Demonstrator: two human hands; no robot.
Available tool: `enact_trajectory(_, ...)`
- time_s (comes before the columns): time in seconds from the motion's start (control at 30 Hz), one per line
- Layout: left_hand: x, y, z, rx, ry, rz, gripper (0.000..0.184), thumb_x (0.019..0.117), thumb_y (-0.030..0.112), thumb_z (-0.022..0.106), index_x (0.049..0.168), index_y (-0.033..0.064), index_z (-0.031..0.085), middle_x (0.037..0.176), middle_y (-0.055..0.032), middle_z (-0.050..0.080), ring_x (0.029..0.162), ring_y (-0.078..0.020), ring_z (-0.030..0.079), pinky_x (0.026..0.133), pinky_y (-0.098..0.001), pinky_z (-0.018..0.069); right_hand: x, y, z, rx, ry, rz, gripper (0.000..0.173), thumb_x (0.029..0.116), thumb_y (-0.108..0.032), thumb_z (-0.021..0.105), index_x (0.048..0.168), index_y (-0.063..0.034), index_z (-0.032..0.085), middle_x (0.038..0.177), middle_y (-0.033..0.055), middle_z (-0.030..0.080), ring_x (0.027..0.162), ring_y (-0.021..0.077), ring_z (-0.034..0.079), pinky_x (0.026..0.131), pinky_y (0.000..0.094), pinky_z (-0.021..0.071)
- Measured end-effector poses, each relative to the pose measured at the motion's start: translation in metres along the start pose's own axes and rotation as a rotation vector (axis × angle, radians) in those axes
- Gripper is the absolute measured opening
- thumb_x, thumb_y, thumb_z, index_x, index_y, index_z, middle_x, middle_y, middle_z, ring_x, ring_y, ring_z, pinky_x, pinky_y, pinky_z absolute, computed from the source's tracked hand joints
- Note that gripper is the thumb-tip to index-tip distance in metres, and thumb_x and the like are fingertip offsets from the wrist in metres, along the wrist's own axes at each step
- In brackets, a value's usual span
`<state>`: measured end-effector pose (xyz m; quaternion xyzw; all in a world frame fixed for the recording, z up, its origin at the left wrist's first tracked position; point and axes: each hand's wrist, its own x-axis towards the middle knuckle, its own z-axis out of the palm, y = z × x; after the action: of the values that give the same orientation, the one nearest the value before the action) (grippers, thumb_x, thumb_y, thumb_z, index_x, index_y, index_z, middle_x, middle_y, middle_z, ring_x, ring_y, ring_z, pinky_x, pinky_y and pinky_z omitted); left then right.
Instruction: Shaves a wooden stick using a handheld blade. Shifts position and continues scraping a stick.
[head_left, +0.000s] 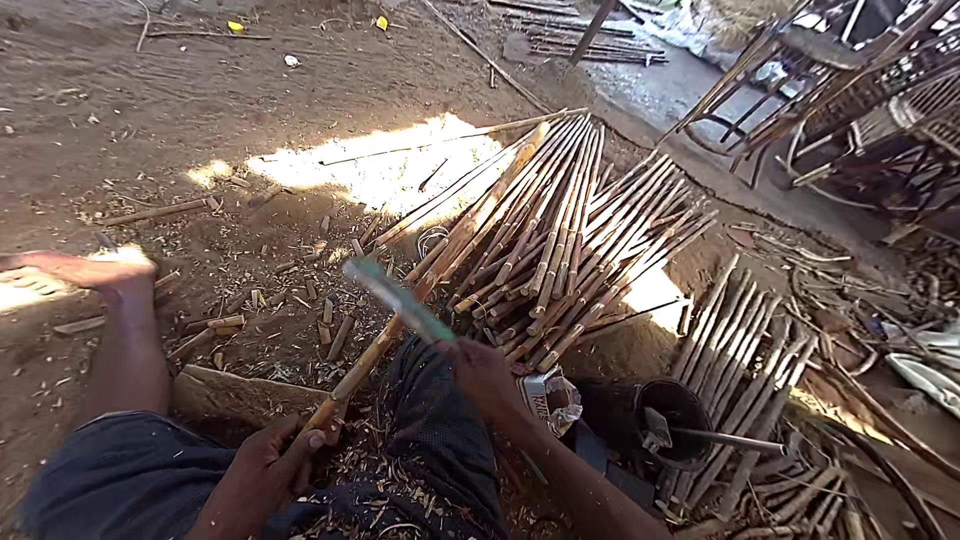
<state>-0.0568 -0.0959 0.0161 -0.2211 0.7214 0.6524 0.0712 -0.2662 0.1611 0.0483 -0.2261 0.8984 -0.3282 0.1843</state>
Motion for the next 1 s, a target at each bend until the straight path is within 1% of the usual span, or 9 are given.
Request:
enact_trajectory(0.07, -0.003, 0.0, -0.002, -0.03, -0.051, 0.0, 0.047, 0.098, 0.059, 0.056, 0.095, 0.0132, 0.065, 0.059, -0.0022, 0.059, 0.041, -0.0121, 0.053, 0.038, -0.0247, 0.0442, 0.01, -0.001, 0.0, 0.03, 0.068, 0.041, 0.055, 0.105, -0.058, 0.045, 0.09, -0.0081, 0.064, 0.062, 0.008, 0.055, 0.052, 0.0236, 0.056, 0.05, 0.0454, 0.0504)
enact_trajectory(0.17, -0.004, -0.004, -0.006, -0.053, -0.099, 0.005, 0.055, 0.096, 0.067, 0.055, 0.091, 0.0133, 0.067, 0.059, -0.0022, 0.06, 0.041, -0.0112, 0.054, 0.037, -0.0238, 0.0448, 0.004, -0.007, -0.001, -0.08, -0.123, -0.008, 0.051, 0.105, -0.056, 0.046, 0.086, -0.0113, 0.061, 0.063, 0.0036, 0.051, 0.057, 0.0199, 0.055, 0.055, 0.0421, 0.0477)
enact_trajectory(0.27, 0.0, -0.006, 0.001, -0.051, -0.129, -0.02, 0.054, 0.0954, 0.065, 0.056, 0.09, 0.0134, 0.068, 0.058, -0.002, 0.06, 0.041, -0.0108, 0.054, 0.037, -0.0233, 0.0436, 0.01, 0.009, -0.009, 0.048, 0.006, 0.051, 0.057, 0.1042, -0.061, 0.044, 0.087, -0.01, 0.063, 0.06, 0.0076, 0.053, 0.049, 0.0222, 0.053, 0.047, 0.0424, 0.047)
enact_trajectory(0.4, 0.001, -0.004, -0.001, -0.05, -0.172, -0.023, 0.059, 0.0926, 0.071, 0.057, 0.087, 0.0131, 0.068, 0.057, -0.003, 0.061, 0.04, -0.0119, 0.055, 0.036, -0.0249, 0.0456, -0.004, 0.001, 0.0, 0.011, -0.163, 0.04, 0.052, 0.1044, -0.057, 0.046, 0.087, -0.0114, 0.063, 0.063, 0.003, 0.052, 0.057, 0.0178, 0.055, 0.057, 0.0401, 0.0489)
enact_trajectory(0.53, 0.003, -0.004, 0.005, -0.052, -0.185, -0.052, 0.067, 0.0885, 0.078, 0.056, 0.084, 0.0126, 0.068, 0.058, -0.0045, 0.061, 0.042, -0.0136, 0.057, 0.038, -0.0259, 0.0476, 0.005, 0.015, -0.009, 0.168, 0.036, 0.112, 0.057, 0.1033, -0.062, 0.046, 0.087, -0.0093, 0.064, 0.057, 0.0073, 0.052, 0.046, 0.0208, 0.051, 0.044, 0.0396, 0.0449)
enact_trajectory(0.67, 0.007, 0.002, 0.001, -0.064, -0.161, 0.0, 0.064, 0.0924, 0.074, 0.054, 0.081, 0.0126, 0.068, 0.057, -0.0037, 0.061, 0.043, -0.014, 0.058, 0.041, -0.0276, 0.0506, -0.025, -0.001, 0.01, -0.093, -0.311, -0.069, 0.059, 0.1051, -0.059, 0.041, 0.092, -0.0068, 0.064, 0.069, 0.0108, 0.059, 0.068, 0.0298, 0.064, 0.064, 0.0542, 0.0528)
enact_trajectory(0.8, 0.006, 0.007, -0.003, -0.124, -0.191, 0.0, 0.064, 0.0943, 0.073, 0.05, 0.08, 0.0135, 0.067, 0.057, -0.0025, 0.06, 0.043, -0.0118, 0.057, 0.042, -0.0249, 0.0493, 0.002, 0.011, -0.002, 0.148, 0.059, 0.072, 0.056, 0.1044, -0.059, 0.045, 0.091, -0.009, 0.064, 0.059, 0.007, 0.052, 0.048, 0.0215, 0.052, 0.047, 0.0419, 0.047)
enact_trajectory(0.9, 0.008, 0.0, -0.013, -0.1, -0.299, 0.031, 0.068, 0.0949, 0.077, 0.043, 0.082, 0.015, 0.068, 0.059, -0.0008, 0.064, 0.043, -0.0113, 0.06, 0.04, -0.0267, 0.0529, -0.002, 0.001, -0.001, 0.007, -0.061, -0.052, 0.05, 0.1054, -0.054, 0.047, 0.087, -0.0105, 0.063, 0.06, 0.0029, 0.051, 0.053, 0.0178, 0.054, 0.052, 0.0402, 0.048)
enact_trajectory(1.0, 0.011, -0.006, -0.006, -0.141, -0.308, 0.025, 0.067, 0.0889, 0.079, 0.053, 0.089, 0.0135, 0.07, 0.06, -0.0016, 0.064, 0.042, -0.0107, 0.058, 0.037, -0.0256, 0.05, 0.002, 0.007, -0.016, 0.02, -0.033, 0.038, 0.055, 0.104, -0.06, 0.046, 0.086, -0.0102, 0.063, 0.06, 0.0067, 0.05, 0.051, 0.0219, 0.051, 0.048, 0.0431, 0.0443)
